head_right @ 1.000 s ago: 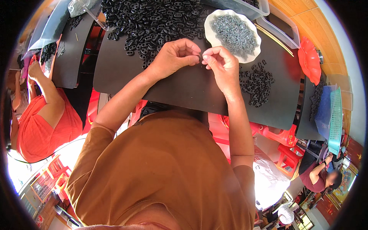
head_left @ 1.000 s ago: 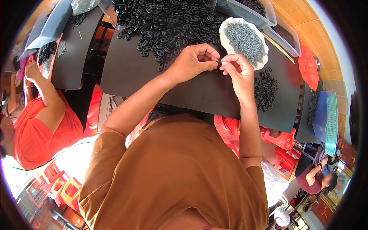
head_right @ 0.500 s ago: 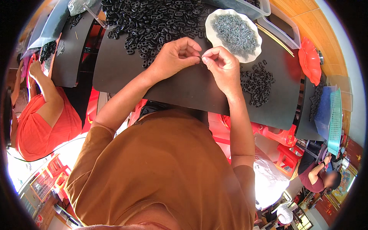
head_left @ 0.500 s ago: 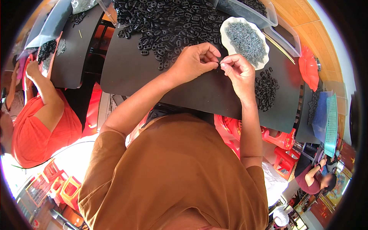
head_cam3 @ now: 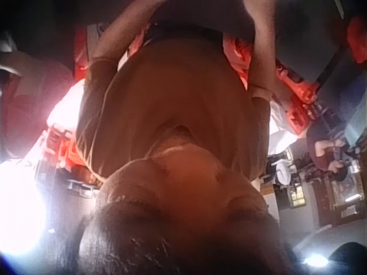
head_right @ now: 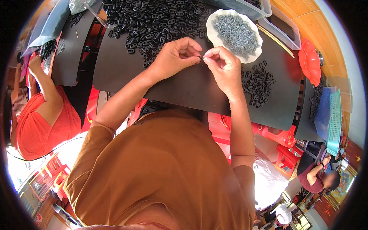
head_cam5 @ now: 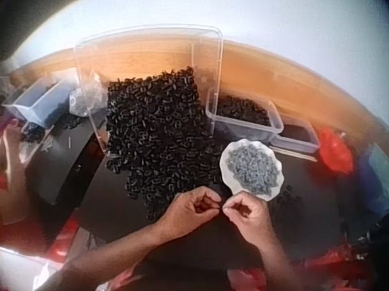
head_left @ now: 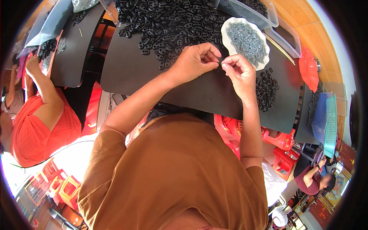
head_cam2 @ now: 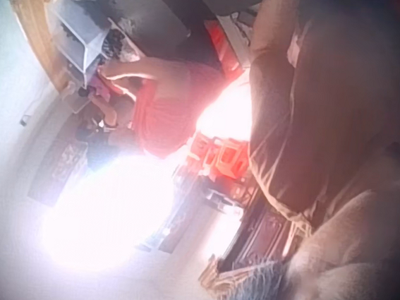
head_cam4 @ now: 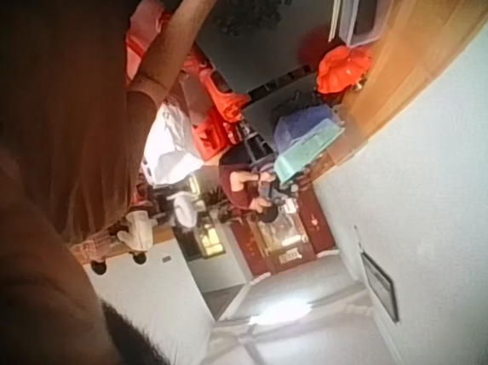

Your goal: The person sits at a table and repeatedly picks up small black plastic rings and metal pins. They insert the pins into the rings and place the assembled units onto the table surface. The person occasionally touches their arm during the process.

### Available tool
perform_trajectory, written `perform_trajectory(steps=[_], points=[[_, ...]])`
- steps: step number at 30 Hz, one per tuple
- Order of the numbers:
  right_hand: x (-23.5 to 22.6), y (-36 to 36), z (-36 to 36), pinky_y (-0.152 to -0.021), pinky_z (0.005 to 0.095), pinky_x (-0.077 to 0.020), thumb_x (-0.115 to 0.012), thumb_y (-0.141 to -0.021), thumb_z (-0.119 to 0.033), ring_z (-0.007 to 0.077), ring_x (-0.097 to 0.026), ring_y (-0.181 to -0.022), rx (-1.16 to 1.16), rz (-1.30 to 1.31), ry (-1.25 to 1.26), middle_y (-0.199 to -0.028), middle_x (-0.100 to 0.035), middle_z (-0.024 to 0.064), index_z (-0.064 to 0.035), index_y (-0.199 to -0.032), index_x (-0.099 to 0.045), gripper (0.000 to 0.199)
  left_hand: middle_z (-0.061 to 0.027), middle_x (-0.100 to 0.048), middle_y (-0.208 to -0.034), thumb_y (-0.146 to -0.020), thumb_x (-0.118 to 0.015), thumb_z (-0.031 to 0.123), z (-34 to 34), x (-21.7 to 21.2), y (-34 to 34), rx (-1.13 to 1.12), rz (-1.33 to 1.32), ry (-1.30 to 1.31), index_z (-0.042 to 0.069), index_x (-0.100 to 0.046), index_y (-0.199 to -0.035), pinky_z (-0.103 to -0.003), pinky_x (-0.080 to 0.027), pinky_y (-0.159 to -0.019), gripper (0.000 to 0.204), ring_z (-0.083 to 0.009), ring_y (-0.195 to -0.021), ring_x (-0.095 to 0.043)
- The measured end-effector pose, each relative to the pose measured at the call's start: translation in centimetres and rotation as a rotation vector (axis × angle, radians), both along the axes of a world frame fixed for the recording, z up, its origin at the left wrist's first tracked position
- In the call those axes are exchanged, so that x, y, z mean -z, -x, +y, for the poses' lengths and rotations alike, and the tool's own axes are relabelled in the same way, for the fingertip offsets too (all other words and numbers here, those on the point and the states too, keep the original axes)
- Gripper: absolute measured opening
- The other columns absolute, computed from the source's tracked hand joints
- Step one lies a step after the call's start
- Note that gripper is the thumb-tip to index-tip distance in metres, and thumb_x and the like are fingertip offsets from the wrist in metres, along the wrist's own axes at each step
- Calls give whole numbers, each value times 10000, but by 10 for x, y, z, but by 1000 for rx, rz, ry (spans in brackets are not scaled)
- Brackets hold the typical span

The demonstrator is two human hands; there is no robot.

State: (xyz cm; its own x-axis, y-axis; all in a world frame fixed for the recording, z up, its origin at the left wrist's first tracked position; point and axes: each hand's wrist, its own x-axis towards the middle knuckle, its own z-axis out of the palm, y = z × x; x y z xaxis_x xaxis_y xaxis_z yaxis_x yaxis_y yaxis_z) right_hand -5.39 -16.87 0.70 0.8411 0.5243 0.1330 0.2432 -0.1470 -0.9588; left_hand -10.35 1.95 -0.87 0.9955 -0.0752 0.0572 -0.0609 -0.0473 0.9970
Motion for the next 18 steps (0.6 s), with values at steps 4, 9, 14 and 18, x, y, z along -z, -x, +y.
perform_trajectory(steps=[4, 9, 14, 18], points=[[1, 1, 0, -649, 201, -474, -645, -837, 69, 45, -570, -735, -5, 6, -7, -835, -641, 3, -13, -879, -627, 93, -38, -658, -888, -843, -681, 30, 0, -1, 1, -3, -9, 3, 19, -602, -1047, -231, -517, -745, 220, -81, -833, -634], [-4, 4, 2, -645, 219, -480, -649, -811, 78, 78, -593, -714, 4, -164, 98, -819, -642, 21, -15, -872, -622, 115, -40, -669, -877, -838, -679, 23, -1, -1, 1, -6, -14, -27, 13, -607, -1028, -234, -520, -746, 204, -83, -827, -642], [-14, 6, 9, -617, 293, -475, -628, -795, 81, 210, -602, -682, -47, -461, 212, -787, -597, 83, -17, -872, -602, 127, -40, -675, -865, -835, -679, 17, -2, 3, 1, -6, -46, -27, 9, -613, -1005, -239, -529, -745, 183, -85, -820, -649], [-18, 6, 9, -625, 350, -465, -597, -823, 51, 282, -574, -697, -118, -525, 268, -782, -566, 106, -27, -886, -586, 100, -40, -677, -862, -837, -678, 17, -3, 2, 2, -7, -61, -33, 9, -616, -984, -242, -532, -745, 160, -86, -817, -649]])
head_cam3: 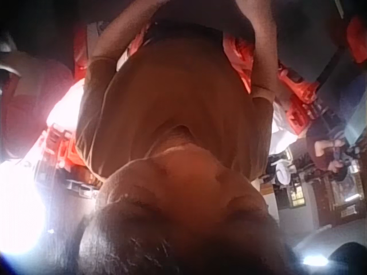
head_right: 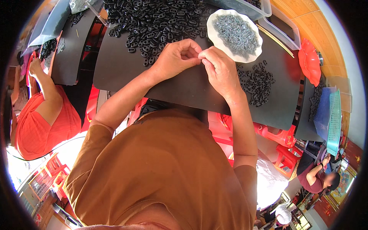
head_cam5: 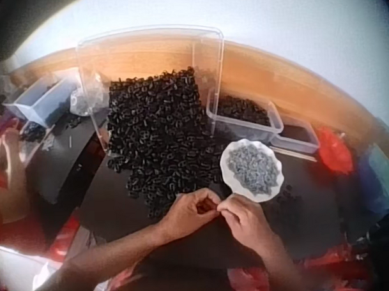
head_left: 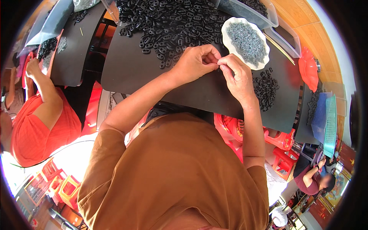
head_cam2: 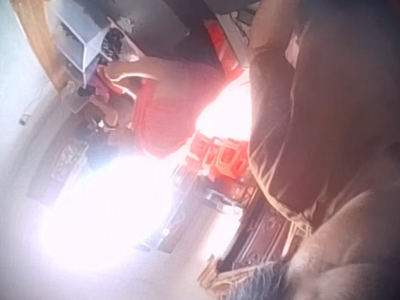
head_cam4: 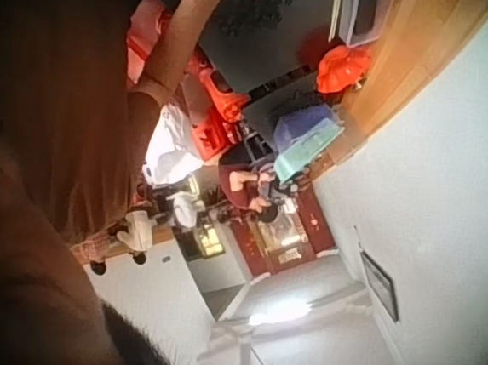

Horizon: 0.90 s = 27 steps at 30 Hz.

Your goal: The person sits at a table and repeatedly picks up small black plastic rings and metal pins. They insert the pins into the rings and place the assembled units onto the table surface. The person occasionally touches their arm during the process.

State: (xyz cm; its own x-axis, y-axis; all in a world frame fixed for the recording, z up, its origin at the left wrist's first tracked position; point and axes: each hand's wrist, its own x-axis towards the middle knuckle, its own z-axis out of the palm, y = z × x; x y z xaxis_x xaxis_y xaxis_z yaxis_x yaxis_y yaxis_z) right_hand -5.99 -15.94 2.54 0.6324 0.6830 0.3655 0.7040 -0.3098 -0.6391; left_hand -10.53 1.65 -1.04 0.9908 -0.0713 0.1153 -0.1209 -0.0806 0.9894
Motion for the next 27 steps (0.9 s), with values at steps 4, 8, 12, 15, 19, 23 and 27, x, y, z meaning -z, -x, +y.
perform_trajectory(steps=[4, 8, 12, 15, 19, 23, 27], points=[[0, -3, -3, -647, 390, -464, -567, -834, 37, 305, -573, -736, -56, -47, 49, -792, -562, 111, -32, -911, -560, 104, -34, -672, -853, -842, -677, 20, 0, 4, 0, 8, 0, 11, 8, -613, -976, -240, -529, -742, 149, -79, -809, -643], [-7, -3, -2, -656, 424, -458, -534, -834, 34, 322, -577, -765, -113, -107, 112, -807, -570, 117, -29, -895, -522, 88, -28, -667, -849, -848, -677, 25, -1, 0, 2, 15, 21, -6, 9, -612, -970, -237, -527, -740, 139, -71, -802, -635], [-8, -5, -3, -654, 429, -457, -527, -834, 21, 330, -580, -767, -150, -116, 167, -797, -574, 117, -28, -868, -504, 64, -23, -665, -854, -856, -678, 32, -1, 3, 1, 27, 15, 8, 9, -608, -962, -235, -524, -742, 129, -68, -802, -633], [-13, -6, -3, -648, 426, -460, -534, -829, 16, 334, -586, -762, -171, -77, 182, -784, -580, 118, -31, -867, -504, 68, -20, -664, -856, -854, -680, 23, -1, 2, 2, 55, 21, 22, 11, -598, -961, -233, -522, -746, 135, -67, -813, -633], [-12, -9, -2, -634, 401, -473, -544, -844, 8, 327, -595, -731, -174, -35, 173, -777, -596, 121, -37, -899, -524, 74, -31, -659, -875, -849, -681, 5, 1, 3, 1, 68, 42, 74, 16, -573, -991, -235, -525, -755, 179, -79, -835, -636], [-7, -11, -6, -626, 323, -480, -590, -872, -14, 247, -602, -682, -92, 159, 64, -777, -616, 109, -48, -976, -563, 113, -51, -652, -909, -852, -678, 2, 1, 9, -3, 66, 71, 191, 17, -553, -1021, -244, -538, -770, 211, -98, -850, -643], [-8, -12, -13, -624, 261, -470, -633, -878, -38, 132, -587, -683, -35, 287, 19, -783, -637, 53, -50, -1058, -595, 185, -67, -648, -940, -855, -673, 4, 2, 5, -3, 30, 98, 220, 13, -549, -1035, -249, -549, -778, 219, -112, -862, -651]])
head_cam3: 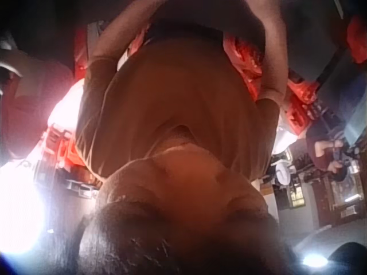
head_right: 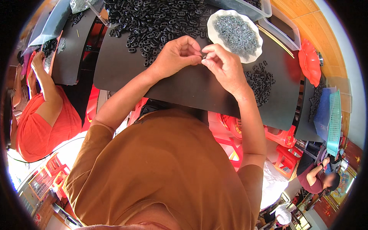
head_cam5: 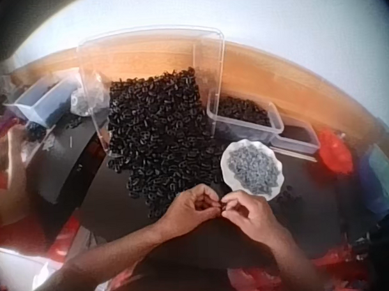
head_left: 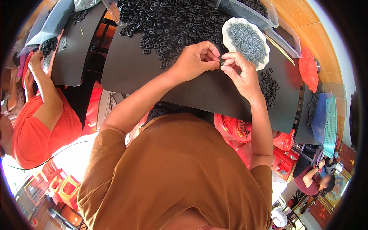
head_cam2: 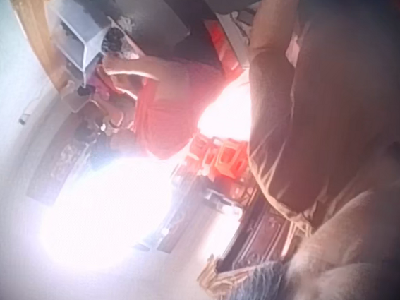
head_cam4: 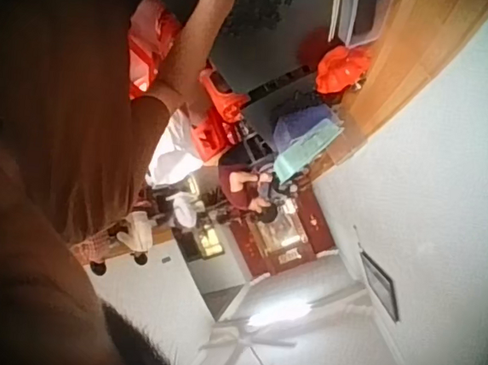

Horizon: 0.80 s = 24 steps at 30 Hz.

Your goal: The person sits at a table and repeatedly picks up small black plastic rings and metal pins. They insert the pins into the rings and place the assembled units onto the table surface. The person occasionally touches their arm during the process.

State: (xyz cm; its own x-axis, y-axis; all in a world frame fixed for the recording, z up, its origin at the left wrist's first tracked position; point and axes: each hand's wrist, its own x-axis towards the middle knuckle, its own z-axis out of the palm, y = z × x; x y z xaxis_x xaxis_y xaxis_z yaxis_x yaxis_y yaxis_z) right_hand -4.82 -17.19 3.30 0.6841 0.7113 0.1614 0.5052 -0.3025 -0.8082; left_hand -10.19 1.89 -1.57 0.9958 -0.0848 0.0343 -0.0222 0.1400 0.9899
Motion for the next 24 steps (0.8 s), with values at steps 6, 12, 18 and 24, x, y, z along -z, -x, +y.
perform_trajectory(steps=[6, 12, 18, 24], points=[[3, -1, -3, -653, 257, -503, -598, -896, -11, 110, -618, -715, 46, 73, -114, -832, -643, 34, -31, -1092, -613, 198, -74, -648, -940, -856, -673, 13, 1, 2, -1, -8, 23, 21, 11, -557, -1061, -246, -551, -773, 235, -121, -867, -661], [2, -5, 1, -664, 288, -532, -547, -859, 83, 191, -661, -727, -30, -158, 38, -847, -642, 93, -26, -1021, -620, 208, -69, -658, -918, -857, -672, 16, 1, -1, 0, -19, 8, -67, 7, -564, -1046, -245, -550, -764, 218, -113, -853, -657], [0, -4, 6, -622, 377, -497, -604, -837, 12, 305, -635, -743, -36, -300, 112, -831, -626, 119, -24, -925, -568, 102, -60, -660, -899, -849, -674, 11, 1, -3, 0, -29, 0, -107, 7, -571, -1026, -239, -547, -756, 205, -104, -832, -654], [-6, 1, 11, -616, 424, -460, -585, -863, -41, 351, -603, -757, -19, -358, 167, -803, -603, 130, -41, -889, -543, 50, -59, -661, -895, -839, -678, 2, 0, -2, 1, -63, -33, -122, 8, -579, -996, -239, -548, -745, 186, -99, -826, -650]])
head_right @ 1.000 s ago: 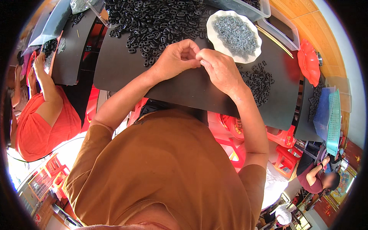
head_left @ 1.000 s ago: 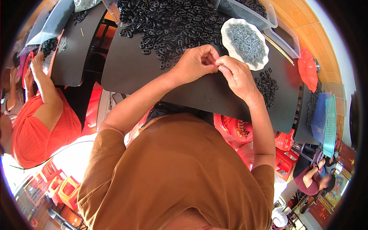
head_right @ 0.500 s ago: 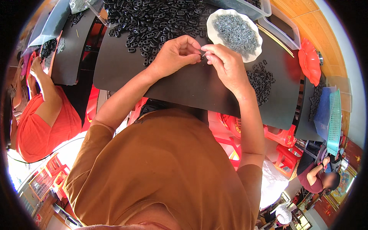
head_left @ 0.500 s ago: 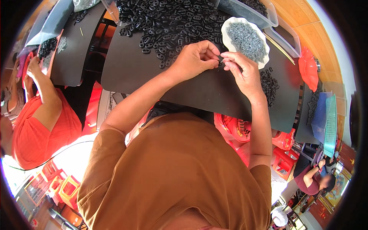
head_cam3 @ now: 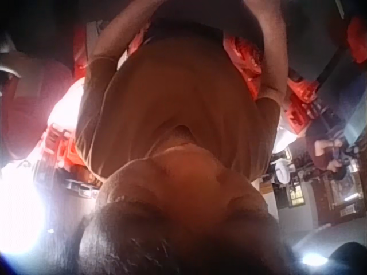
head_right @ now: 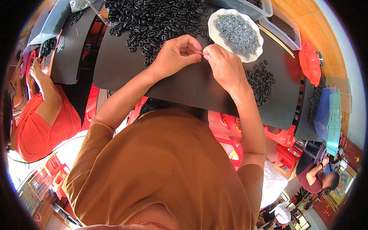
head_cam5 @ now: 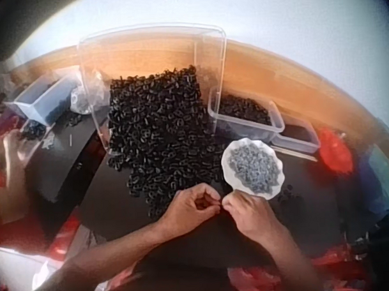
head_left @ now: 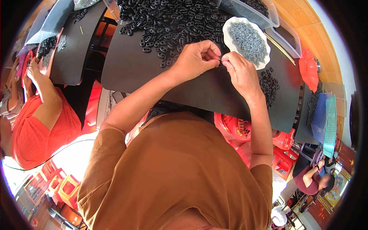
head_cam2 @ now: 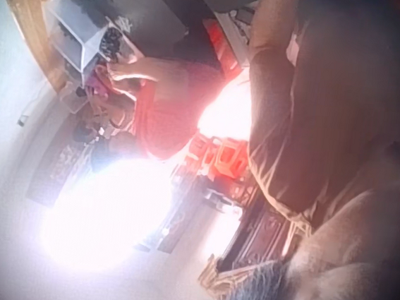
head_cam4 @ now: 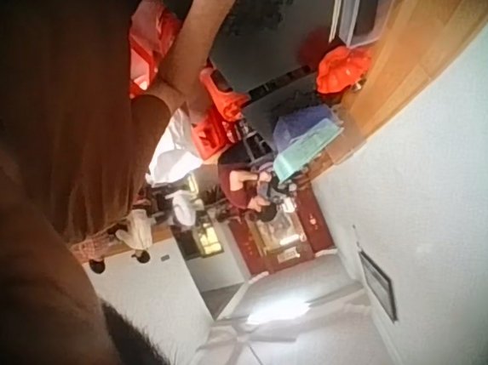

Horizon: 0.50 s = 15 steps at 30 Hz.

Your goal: The person sits at a table and repeatedly picks up small black plastic rings and metal pins. They insert the pins into the rings and place the assembled units onto the table surface. The person occasionally touches their arm during the process.

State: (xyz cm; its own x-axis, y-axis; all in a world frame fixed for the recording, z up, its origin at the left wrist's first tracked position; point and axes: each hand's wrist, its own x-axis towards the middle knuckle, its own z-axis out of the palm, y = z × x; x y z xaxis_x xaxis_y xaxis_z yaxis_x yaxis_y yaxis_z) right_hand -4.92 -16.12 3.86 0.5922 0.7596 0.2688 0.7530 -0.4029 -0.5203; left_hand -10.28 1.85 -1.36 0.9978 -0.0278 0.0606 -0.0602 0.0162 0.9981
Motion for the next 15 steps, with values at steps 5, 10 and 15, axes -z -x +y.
perform_trajectory(steps=[5, 10, 15], points=[[4, 1, -1, -627, 447, -448, -565, -877, -62, 373, -589, -757, 16, 10, 22, -794, -589, 149, -33, -879, -529, 46, -51, -663, -869, -828, -684, -4, -1, -2, 1, -10, -23, -27, 6, -586, -957, -236, -542, -743, 162, -99, -816, -652], [3, 3, 0, -641, 455, -446, -560, -881, -67, 389, -583, -771, 27, 47, 43, -793, -590, 163, -24, -870, -519, 60, -47, -664, -851, -821, -687, -8, -2, -1, 2, -8, -19, -77, 5, -588, -926, -237, -540, -744, 145, -97, -815, -653], [7, 4, -1, -632, 425, -456, -577, -883, -70, 366, -595, -728, 61, 112, 23, -802, -605, 165, -19, -904, -535, 69, -51, -662, -863, -831, -680, -8, -1, 2, 1, 4, -4, -31, 3, -581, -942, -242, -545, -753, 149, -104, -822, -655]])
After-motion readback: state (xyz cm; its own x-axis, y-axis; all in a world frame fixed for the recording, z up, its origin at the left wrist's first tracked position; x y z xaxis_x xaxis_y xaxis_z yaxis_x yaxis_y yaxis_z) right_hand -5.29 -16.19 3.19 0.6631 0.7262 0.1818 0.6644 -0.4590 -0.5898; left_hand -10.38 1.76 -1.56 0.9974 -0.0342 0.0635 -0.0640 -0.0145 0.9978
